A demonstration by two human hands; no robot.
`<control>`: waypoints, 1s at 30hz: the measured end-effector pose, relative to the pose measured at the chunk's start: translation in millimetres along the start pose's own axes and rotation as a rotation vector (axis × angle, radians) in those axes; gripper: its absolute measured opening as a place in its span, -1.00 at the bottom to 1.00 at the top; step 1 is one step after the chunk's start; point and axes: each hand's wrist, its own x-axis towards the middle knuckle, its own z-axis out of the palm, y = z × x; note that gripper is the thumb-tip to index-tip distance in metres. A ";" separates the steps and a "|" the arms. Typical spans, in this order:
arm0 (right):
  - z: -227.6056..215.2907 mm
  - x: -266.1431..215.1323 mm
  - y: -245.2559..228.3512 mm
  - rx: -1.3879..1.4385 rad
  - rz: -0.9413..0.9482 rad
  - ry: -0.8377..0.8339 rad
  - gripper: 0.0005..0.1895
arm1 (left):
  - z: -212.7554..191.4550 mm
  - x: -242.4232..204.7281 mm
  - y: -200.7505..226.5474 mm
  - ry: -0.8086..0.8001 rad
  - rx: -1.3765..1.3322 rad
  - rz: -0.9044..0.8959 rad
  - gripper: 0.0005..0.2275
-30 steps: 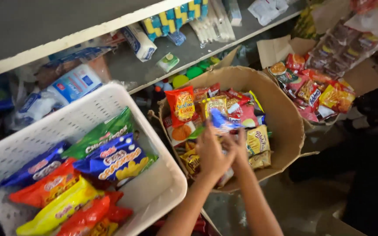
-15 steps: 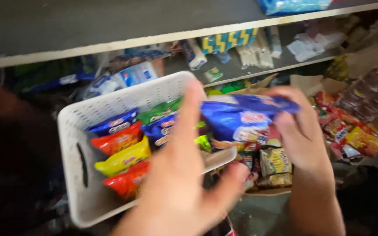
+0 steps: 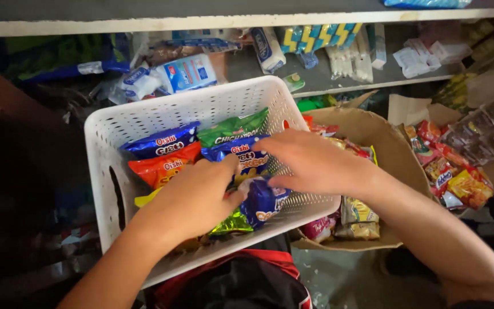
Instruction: Restocking various bags of snacks from a large cardboard box onto a shelf.
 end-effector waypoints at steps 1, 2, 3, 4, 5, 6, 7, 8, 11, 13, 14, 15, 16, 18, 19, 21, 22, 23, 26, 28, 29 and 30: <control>4.5 6.1 0.5 -0.050 -0.155 0.019 -0.57 | 2.4 0.7 -3.5 -0.003 0.029 0.011 -0.66; 8.6 11.3 1.2 -0.101 -0.310 0.036 -0.35 | 5.1 1.4 -6.1 -0.005 0.057 0.022 -0.62; 11.4 14.1 3.2 -0.097 -0.297 0.042 -0.35 | 5.9 1.3 -6.2 -0.018 0.060 0.028 -0.62; 13.6 16.7 4.7 -0.088 -0.277 -0.155 -0.33 | 6.3 0.7 -5.8 -0.063 0.079 0.029 -0.62; 12.7 22.8 5.8 -0.088 -0.265 -0.355 -0.32 | 4.8 0.2 -5.5 -0.093 0.095 0.028 -0.61; 13.3 23.8 5.3 -0.092 -0.262 -0.353 -0.32 | 4.3 1.2 -5.3 -0.092 0.097 0.034 -0.61; 17.3 23.9 3.6 -0.098 -0.219 -0.409 -0.34 | 5.9 -1.0 -5.5 -0.156 0.135 0.000 -0.62; 21.8 23.8 1.5 -0.104 -0.177 -0.465 -0.35 | 7.8 -3.7 -6.2 -0.221 0.173 -0.033 -0.64; 15.4 19.2 1.1 -0.240 0.026 -0.601 -0.61 | 13.6 -7.2 -5.5 -0.291 0.282 -0.038 -0.68; 13.8 18.1 -0.9 -0.222 -0.082 -0.485 -0.65 | 15.0 -6.9 -1.5 -0.318 0.318 -0.065 -0.69; 13.3 17.1 -2.0 -0.200 -0.183 -0.364 -0.70 | 15.7 -7.0 0.7 -0.349 0.357 -0.087 -0.69; 21.6 23.0 -4.3 -0.200 -0.179 -0.360 -0.70 | 18.3 -6.9 -1.1 -0.350 0.360 -0.083 -0.69; 29.0 28.4 -5.9 -0.303 -0.056 -0.392 -0.70 | 21.0 -6.2 -2.0 -0.295 0.355 -0.044 -0.71; 44.7 35.6 3.2 -0.407 0.084 -0.412 -0.69 | 25.4 -2.1 -1.8 -0.241 0.357 0.012 -0.72; 55.6 40.4 12.2 -0.429 0.080 -0.409 -0.75 | 26.7 -1.8 -3.4 -0.193 0.334 0.061 -0.74; 68.3 47.3 22.6 -0.450 0.074 -0.407 -0.81 | 32.1 -0.5 -5.3 -0.146 0.311 0.108 -0.75; 70.1 48.7 24.1 -0.487 0.074 -0.439 -0.81 | 36.7 0.5 -5.1 -0.091 0.303 0.146 -0.71; 75.1 48.6 23.7 -0.515 0.077 -0.474 -0.80 | 41.7 -1.0 -5.7 -0.048 0.293 0.183 -0.66; 83.3 52.2 32.4 -0.524 0.092 -0.419 -0.81 | 53.8 -0.4 -10.9 0.026 0.337 0.225 -0.48; 72.7 43.8 25.9 -0.563 0.124 -0.352 -0.71 | 47.8 -1.7 -3.8 0.008 0.368 0.222 -0.46; 65.7 41.5 23.3 -0.614 0.134 -0.286 -0.61 | 43.8 -1.0 -0.3 0.009 0.400 0.203 -0.43; 55.7 31.4 16.0 -0.613 0.151 -0.285 -0.61 | 44.1 -1.7 0.3 0.001 0.398 0.218 -0.43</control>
